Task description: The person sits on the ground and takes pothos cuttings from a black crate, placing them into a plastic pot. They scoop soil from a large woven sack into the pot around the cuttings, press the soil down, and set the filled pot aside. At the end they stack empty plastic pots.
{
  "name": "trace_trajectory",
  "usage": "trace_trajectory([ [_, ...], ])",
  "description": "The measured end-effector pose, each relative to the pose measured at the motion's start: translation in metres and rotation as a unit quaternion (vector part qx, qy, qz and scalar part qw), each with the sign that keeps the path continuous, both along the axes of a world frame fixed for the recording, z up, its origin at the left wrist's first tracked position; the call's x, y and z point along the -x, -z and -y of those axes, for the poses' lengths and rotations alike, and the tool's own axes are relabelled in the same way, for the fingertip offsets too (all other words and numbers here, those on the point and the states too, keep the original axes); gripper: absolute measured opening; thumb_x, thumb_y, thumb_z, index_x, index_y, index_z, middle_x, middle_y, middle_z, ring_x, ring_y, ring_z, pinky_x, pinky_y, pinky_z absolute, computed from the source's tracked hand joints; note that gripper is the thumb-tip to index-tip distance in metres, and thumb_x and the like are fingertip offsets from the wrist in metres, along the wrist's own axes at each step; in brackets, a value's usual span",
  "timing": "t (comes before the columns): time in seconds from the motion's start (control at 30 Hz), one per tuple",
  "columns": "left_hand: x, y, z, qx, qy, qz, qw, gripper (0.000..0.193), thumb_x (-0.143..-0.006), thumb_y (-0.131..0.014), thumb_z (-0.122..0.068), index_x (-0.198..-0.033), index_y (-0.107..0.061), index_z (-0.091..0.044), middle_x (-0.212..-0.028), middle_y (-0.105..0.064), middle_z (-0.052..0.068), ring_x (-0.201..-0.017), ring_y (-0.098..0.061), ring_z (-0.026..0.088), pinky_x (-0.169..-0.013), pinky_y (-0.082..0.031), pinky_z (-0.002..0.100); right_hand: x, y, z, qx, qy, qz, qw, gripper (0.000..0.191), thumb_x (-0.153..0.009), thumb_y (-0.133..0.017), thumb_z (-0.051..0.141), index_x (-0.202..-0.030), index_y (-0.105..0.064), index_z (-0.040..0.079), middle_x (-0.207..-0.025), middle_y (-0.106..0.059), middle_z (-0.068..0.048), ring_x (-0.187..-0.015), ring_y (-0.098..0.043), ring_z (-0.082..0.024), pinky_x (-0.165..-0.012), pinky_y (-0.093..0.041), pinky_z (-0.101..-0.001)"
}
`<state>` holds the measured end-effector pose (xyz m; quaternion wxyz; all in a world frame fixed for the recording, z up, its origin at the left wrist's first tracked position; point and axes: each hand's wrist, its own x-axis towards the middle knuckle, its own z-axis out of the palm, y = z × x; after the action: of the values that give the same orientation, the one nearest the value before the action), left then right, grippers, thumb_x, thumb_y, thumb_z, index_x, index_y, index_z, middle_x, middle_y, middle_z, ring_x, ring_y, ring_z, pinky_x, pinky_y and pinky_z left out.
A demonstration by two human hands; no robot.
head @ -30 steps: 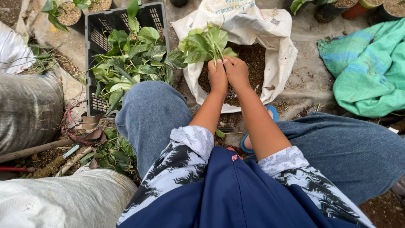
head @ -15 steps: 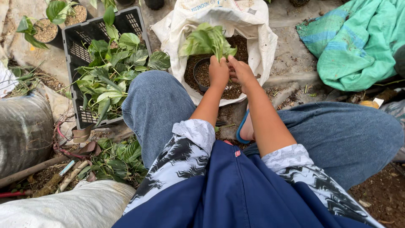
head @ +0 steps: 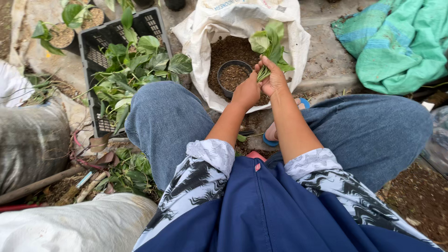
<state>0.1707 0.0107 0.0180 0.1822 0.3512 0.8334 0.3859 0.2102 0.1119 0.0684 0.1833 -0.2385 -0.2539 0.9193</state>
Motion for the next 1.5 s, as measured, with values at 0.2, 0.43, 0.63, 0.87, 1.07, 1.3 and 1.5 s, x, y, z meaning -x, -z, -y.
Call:
trace_trajectory([
  [0.2, 0.031, -0.003, 0.02, -0.073, -0.015, 0.111, 0.991, 0.051, -0.093, -0.061, -0.031, -0.136, -0.055, -0.003, -0.123, -0.069, 0.025, -0.116, -0.066, 0.041, -0.1, -0.049, 0.047, 0.023, -0.023, 0.03, -0.174, -0.052, -0.002, 0.983, 0.016, -0.096, -0.075, 0.022, -0.099, -0.068, 0.008, -0.08, -0.067, -0.002, -0.076, -0.067, -0.018, -0.073, -0.057, -0.0342],
  [0.43, 0.066, -0.004, 0.02, -0.089, -0.01, 0.178, 0.98, 0.065, -0.088, -0.061, -0.033, -0.144, -0.047, -0.003, -0.131, -0.067, 0.023, -0.122, -0.066, 0.035, -0.104, -0.049, 0.041, 0.041, -0.027, 0.036, -0.322, -0.107, -0.019, 0.941, 0.023, -0.098, -0.072, 0.022, -0.111, -0.068, 0.003, -0.1, -0.071, -0.004, -0.095, -0.067, -0.016, -0.089, -0.056, -0.0335],
  [0.63, 0.092, 0.015, 0.008, -0.174, -0.067, 0.158, 0.97, 0.04, -0.105, -0.05, -0.03, -0.13, -0.054, 0.0, -0.126, -0.065, 0.02, -0.117, -0.062, 0.032, -0.1, -0.047, 0.041, 0.061, -0.019, 0.015, -0.44, -0.216, 0.002, 0.872, 0.057, -0.094, -0.077, 0.031, -0.138, -0.055, 0.001, -0.132, -0.061, -0.011, -0.12, -0.059, -0.02, -0.105, -0.049, -0.0341],
  [0.87, 0.119, 0.034, 0.001, -0.264, -0.136, 0.237, 0.925, 0.031, -0.105, -0.052, -0.028, -0.114, -0.06, 0.001, -0.098, -0.065, 0.01, -0.088, -0.059, 0.02, -0.081, -0.05, 0.037, 0.062, 0.001, -0.006, -0.588, -0.313, 0.118, 0.736, 0.079, -0.075, -0.088, 0.028, -0.145, -0.058, 0.008, -0.121, -0.063, -0.012, -0.108, -0.061, -0.023, -0.093, -0.05, -0.033],
  [1.07, 0.112, 0.053, -0.018, -0.281, -0.089, 0.323, 0.899, 0.036, -0.111, -0.054, -0.031, -0.113, -0.064, 0.003, -0.104, -0.063, 0.019, -0.097, -0.057, 0.027, -0.089, -0.049, 0.041, 0.076, 0.022, -0.003, -0.671, -0.239, 0.196, 0.674, 0.038, -0.08, -0.084, 0.017, -0.113, -0.071, 0.004, -0.098, -0.066, -0.013, -0.086, -0.066, -0.027, -0.078, -0.054, -0.0361],
  [1.3, 0.115, 0.07, -0.004, -0.073, -0.066, -0.012, 0.995, 0.036, -0.095, -0.069, -0.028, -0.123, -0.072, -0.007, -0.137, -0.055, 0.031, -0.127, -0.048, 0.048, -0.109, -0.036, 0.05, 0.083, 0.04, 0.0, -0.734, -0.126, 0.095, 0.66, 0.037, -0.084, -0.074, 0.007, -0.119, -0.068, 0.002, -0.114, -0.07, -0.02, -0.106, -0.067, -0.041, -0.09, -0.055, -0.0442],
  [1.5, 0.11, 0.084, 0.012, -0.031, -0.065, 0.066, 0.995, 0.03, -0.087, -0.075, -0.024, -0.11, -0.077, -0.005, -0.124, -0.067, 0.024, -0.114, -0.064, 0.041, -0.101, -0.049, 0.045, 0.078, 0.053, 0.01, -0.787, -0.145, 0.188, 0.569, 0.038, -0.08, -0.075, 0.009, -0.116, -0.067, 0.004, -0.117, -0.069, -0.022, -0.105, -0.066, -0.043, -0.09, -0.053, -0.0492],
])
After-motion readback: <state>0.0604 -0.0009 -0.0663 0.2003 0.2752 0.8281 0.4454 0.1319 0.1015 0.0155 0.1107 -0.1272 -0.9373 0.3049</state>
